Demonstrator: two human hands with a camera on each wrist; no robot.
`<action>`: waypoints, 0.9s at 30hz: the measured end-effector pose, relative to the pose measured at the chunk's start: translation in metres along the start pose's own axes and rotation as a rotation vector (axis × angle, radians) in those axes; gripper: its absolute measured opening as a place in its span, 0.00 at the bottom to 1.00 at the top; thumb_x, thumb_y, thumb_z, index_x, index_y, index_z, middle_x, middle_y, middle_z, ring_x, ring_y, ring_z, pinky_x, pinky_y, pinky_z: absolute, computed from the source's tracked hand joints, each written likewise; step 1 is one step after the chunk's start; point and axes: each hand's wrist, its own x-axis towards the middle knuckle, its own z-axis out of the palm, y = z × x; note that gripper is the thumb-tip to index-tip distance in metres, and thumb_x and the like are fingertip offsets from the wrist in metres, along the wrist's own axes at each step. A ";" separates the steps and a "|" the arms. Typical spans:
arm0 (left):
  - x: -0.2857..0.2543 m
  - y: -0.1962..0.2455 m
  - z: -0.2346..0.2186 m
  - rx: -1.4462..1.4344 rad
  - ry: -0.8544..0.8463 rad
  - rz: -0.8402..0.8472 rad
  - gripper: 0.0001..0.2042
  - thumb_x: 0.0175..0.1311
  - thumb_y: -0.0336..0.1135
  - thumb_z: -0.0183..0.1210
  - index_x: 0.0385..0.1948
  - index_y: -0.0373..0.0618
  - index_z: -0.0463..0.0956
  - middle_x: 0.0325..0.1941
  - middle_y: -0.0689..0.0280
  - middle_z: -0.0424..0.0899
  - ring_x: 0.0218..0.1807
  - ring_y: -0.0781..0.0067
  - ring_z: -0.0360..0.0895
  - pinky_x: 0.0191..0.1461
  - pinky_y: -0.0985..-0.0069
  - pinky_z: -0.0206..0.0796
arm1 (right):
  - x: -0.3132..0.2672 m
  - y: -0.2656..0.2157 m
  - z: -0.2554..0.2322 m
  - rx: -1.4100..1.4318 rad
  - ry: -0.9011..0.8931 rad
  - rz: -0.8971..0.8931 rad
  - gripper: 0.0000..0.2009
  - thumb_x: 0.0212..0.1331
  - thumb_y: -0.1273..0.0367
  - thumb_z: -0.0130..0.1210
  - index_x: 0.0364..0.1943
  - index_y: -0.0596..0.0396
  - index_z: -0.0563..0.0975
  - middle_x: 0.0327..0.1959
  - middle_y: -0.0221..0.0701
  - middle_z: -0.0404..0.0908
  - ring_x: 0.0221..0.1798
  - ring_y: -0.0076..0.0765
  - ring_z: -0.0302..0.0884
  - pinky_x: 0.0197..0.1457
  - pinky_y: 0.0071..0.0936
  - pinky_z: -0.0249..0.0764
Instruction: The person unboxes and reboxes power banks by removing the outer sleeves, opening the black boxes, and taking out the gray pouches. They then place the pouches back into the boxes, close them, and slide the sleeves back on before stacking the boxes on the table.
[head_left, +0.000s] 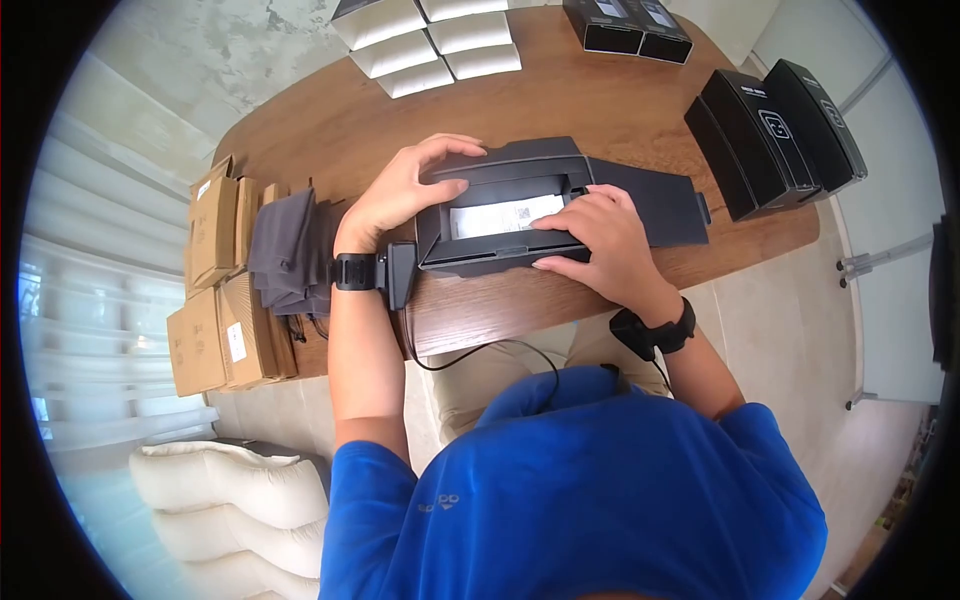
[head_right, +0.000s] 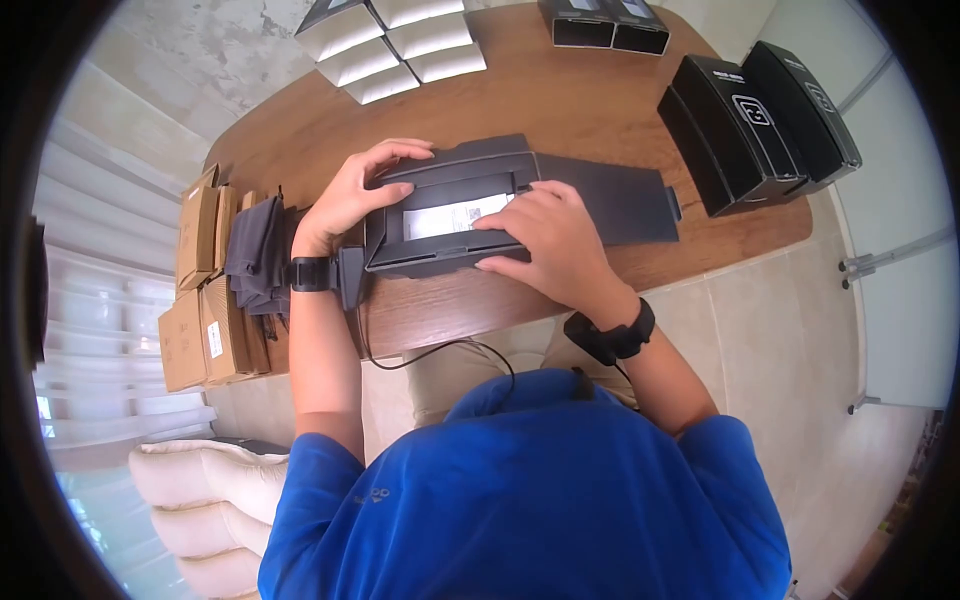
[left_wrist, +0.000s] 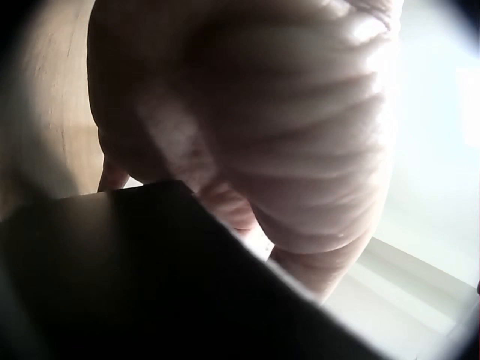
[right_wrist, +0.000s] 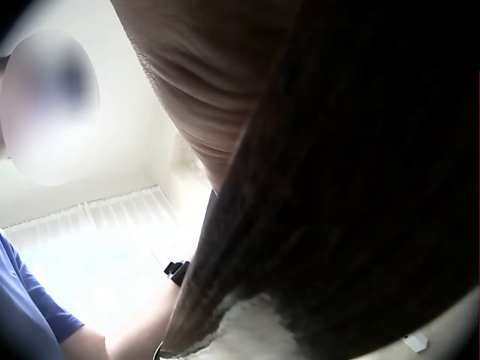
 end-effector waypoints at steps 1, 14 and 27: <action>-0.001 0.002 -0.002 0.034 -0.004 0.008 0.16 0.54 0.29 0.59 0.46 0.38 0.79 0.58 0.60 0.75 0.59 0.70 0.71 0.65 0.73 0.58 | -0.001 0.000 0.002 0.003 0.004 -0.006 0.16 0.46 0.59 0.65 0.40 0.46 0.80 0.34 0.28 0.79 0.44 0.35 0.74 0.62 0.39 0.61; -0.069 0.015 0.026 0.804 0.446 -0.087 0.25 0.64 0.26 0.46 0.65 0.46 0.62 0.74 0.58 0.55 0.75 0.56 0.48 0.74 0.52 0.36 | -0.004 0.004 0.007 -0.022 0.114 -0.069 0.17 0.48 0.59 0.64 0.41 0.46 0.79 0.34 0.26 0.78 0.43 0.32 0.74 0.60 0.38 0.64; -0.069 -0.014 0.082 0.130 0.725 -0.123 0.30 0.63 0.40 0.60 0.63 0.32 0.61 0.64 0.50 0.69 0.65 0.64 0.67 0.67 0.73 0.56 | -0.002 0.002 0.006 -0.022 0.113 -0.068 0.17 0.46 0.60 0.66 0.41 0.47 0.79 0.34 0.26 0.78 0.43 0.33 0.74 0.59 0.40 0.64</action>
